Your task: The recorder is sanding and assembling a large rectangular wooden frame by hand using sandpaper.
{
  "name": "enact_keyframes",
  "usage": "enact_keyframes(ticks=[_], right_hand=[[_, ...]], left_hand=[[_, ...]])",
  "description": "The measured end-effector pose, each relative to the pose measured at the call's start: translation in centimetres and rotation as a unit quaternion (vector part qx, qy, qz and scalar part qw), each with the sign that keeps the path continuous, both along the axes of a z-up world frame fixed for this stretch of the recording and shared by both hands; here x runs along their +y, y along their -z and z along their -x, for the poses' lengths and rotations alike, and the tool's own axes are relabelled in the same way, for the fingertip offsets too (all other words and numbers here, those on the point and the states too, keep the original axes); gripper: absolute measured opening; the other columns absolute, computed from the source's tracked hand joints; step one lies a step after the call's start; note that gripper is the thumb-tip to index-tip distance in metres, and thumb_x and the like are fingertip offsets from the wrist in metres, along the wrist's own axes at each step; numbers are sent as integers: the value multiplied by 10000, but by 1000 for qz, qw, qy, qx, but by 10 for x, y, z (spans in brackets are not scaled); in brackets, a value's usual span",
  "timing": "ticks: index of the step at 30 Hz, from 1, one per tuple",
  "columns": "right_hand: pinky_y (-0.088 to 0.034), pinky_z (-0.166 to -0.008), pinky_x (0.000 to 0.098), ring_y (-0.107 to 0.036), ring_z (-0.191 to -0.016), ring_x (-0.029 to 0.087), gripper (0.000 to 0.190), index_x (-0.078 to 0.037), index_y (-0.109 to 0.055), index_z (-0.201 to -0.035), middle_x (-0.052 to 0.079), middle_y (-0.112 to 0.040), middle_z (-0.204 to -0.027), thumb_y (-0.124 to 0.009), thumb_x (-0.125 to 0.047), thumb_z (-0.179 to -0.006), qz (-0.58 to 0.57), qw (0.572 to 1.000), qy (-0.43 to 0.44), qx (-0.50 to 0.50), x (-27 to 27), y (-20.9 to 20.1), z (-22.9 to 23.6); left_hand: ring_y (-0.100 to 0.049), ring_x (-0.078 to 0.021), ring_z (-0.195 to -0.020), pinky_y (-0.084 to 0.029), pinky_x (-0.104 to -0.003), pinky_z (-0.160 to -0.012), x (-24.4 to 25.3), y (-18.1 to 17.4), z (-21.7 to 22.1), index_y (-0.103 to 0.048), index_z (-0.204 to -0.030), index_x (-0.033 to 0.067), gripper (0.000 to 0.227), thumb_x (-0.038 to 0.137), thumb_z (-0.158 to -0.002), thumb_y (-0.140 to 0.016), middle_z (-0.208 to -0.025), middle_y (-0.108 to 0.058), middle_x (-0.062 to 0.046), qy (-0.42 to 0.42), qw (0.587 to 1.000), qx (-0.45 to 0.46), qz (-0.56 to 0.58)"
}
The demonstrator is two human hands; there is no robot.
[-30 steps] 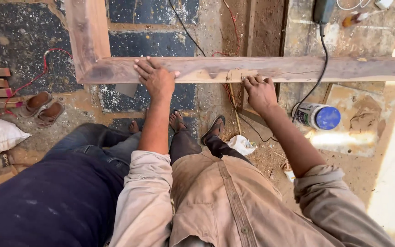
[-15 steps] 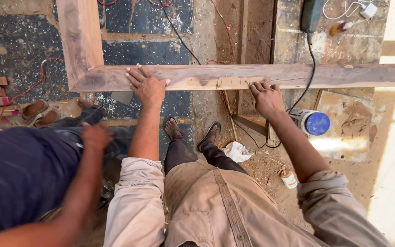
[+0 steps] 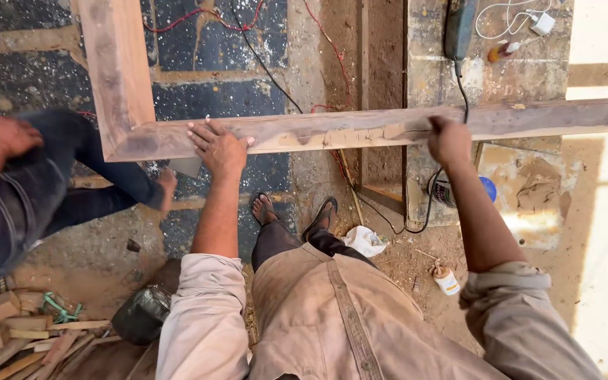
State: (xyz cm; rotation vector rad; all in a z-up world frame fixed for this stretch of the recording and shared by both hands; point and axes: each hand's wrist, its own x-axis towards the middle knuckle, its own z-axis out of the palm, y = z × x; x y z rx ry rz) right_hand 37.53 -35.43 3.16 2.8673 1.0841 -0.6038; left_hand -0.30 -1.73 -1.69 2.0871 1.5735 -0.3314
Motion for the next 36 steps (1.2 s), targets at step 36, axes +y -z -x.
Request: enact_keyframes(ticks=[36], right_hand=[[-598, -775, 429, -752, -761, 314, 265, -174, -790, -1105, 138, -781, -903, -617, -107, -916, -49, 995, 29, 81, 179, 19, 241]], left_hand=[[12, -730, -1412, -230, -732, -1150, 15, -9, -7, -153, -1606, -39, 1070, 571, -912, -692, -1541, 78, -521, 73, 993, 35, 83]])
